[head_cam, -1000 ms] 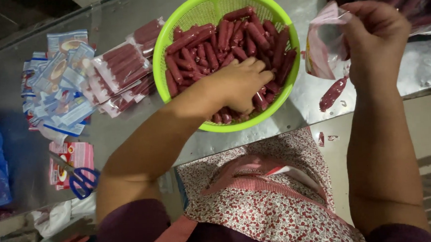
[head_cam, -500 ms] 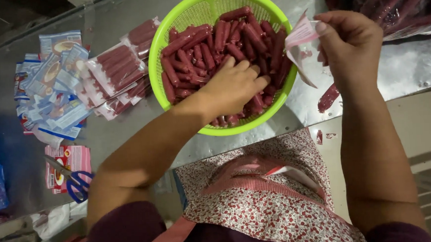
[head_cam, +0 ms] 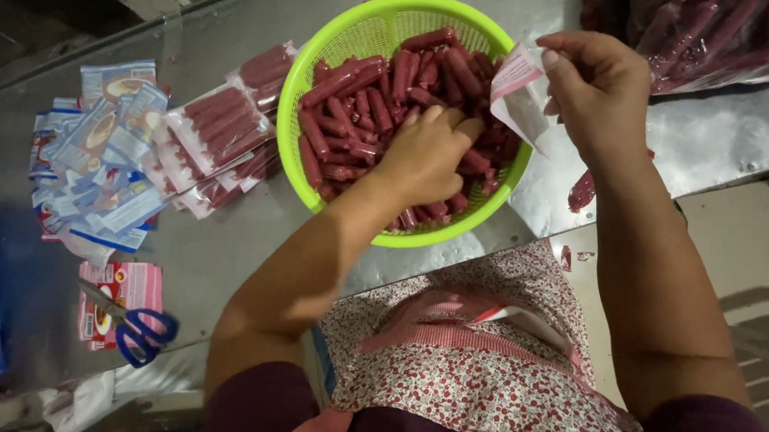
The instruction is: Manually placing small sausages into plastic bags for packaging.
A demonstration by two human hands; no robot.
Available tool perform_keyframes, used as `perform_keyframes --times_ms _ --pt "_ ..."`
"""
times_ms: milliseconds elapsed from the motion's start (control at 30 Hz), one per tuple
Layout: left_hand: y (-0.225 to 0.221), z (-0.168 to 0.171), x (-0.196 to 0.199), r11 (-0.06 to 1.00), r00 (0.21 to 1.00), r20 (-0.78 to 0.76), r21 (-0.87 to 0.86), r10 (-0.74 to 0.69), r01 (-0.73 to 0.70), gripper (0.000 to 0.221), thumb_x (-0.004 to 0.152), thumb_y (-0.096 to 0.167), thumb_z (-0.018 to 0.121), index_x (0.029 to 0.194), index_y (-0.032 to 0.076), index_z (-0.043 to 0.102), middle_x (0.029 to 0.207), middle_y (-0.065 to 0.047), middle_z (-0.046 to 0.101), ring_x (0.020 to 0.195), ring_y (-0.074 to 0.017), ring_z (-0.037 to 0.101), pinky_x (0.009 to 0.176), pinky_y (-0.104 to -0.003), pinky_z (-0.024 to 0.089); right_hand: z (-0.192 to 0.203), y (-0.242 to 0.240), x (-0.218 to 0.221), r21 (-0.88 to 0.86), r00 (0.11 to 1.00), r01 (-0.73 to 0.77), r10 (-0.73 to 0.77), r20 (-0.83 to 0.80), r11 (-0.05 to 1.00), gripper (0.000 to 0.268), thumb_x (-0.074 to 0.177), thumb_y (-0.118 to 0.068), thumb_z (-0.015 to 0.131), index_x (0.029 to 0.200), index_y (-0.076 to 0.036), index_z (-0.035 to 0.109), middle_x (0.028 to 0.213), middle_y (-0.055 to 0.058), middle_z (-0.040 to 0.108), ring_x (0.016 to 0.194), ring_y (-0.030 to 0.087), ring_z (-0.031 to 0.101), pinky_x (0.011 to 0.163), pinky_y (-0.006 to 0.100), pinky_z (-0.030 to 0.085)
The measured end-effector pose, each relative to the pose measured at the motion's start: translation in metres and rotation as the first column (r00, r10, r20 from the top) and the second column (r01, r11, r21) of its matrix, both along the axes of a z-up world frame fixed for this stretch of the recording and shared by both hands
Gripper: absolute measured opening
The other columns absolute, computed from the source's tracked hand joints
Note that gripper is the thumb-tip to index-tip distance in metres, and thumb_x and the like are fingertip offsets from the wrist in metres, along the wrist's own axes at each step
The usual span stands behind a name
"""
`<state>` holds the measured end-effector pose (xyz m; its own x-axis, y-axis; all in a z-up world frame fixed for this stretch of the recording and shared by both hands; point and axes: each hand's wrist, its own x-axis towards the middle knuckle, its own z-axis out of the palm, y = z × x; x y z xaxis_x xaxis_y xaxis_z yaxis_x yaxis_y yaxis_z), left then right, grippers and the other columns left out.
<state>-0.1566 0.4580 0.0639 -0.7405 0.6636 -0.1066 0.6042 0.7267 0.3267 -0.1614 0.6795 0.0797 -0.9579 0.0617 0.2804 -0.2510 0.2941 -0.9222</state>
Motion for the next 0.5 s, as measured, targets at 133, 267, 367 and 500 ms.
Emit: perform_keyframes --times_ms 133,267,367,500 --pt "0.002 -0.011 -0.011 0.998 0.999 0.011 0.055 0.030 -0.030 0.045 0.071 0.019 0.068 0.115 0.013 0.060 0.107 -0.016 0.065 0.108 -0.0417 0.060 0.093 -0.061 0.045 0.003 0.002 0.004 -0.019 0.999 0.021 -0.020 0.033 1.000 0.013 0.112 -0.005 0.064 0.121 -0.002 0.073 0.083 0.007 0.065 0.058 0.010 0.058 0.051 0.021 0.054" --pt "-0.001 -0.033 -0.030 0.937 0.985 0.152 0.325 0.078 -0.125 0.036 0.071 0.007 0.067 0.105 0.009 0.057 0.102 -0.020 0.070 0.089 -0.0436 0.066 0.070 -0.050 0.046 -0.009 0.020 0.003 -0.038 0.999 0.040 -0.039 0.008 0.998 0.010 0.114 -0.004 0.066 0.120 0.000 0.072 0.078 0.005 0.062 0.057 0.009 0.054 0.047 0.022 0.045" --pt "0.000 -0.026 -0.028 0.900 0.968 0.226 0.391 0.107 -0.191 0.034 0.072 -0.001 0.066 0.102 0.009 0.056 0.100 -0.014 0.071 0.088 -0.0351 0.069 0.065 -0.044 0.045 -0.001 0.024 0.005 -0.022 0.997 0.075 -0.074 0.016 0.997 0.010 0.113 -0.003 0.066 0.119 0.001 0.072 0.068 0.008 0.058 0.051 0.010 0.051 0.042 0.023 0.038" --pt "-0.010 -0.011 -0.032 0.749 0.899 0.347 0.513 0.267 -0.420 0.057 0.062 0.000 0.067 0.116 0.018 0.067 0.110 -0.002 0.076 0.097 -0.0185 0.072 0.083 -0.028 0.054 0.001 0.025 -0.005 -0.002 0.995 0.082 -0.082 -0.064 0.997 0.007 0.113 0.001 0.067 0.117 0.002 0.073 0.071 0.007 0.060 0.053 0.009 0.052 0.043 0.023 0.039"
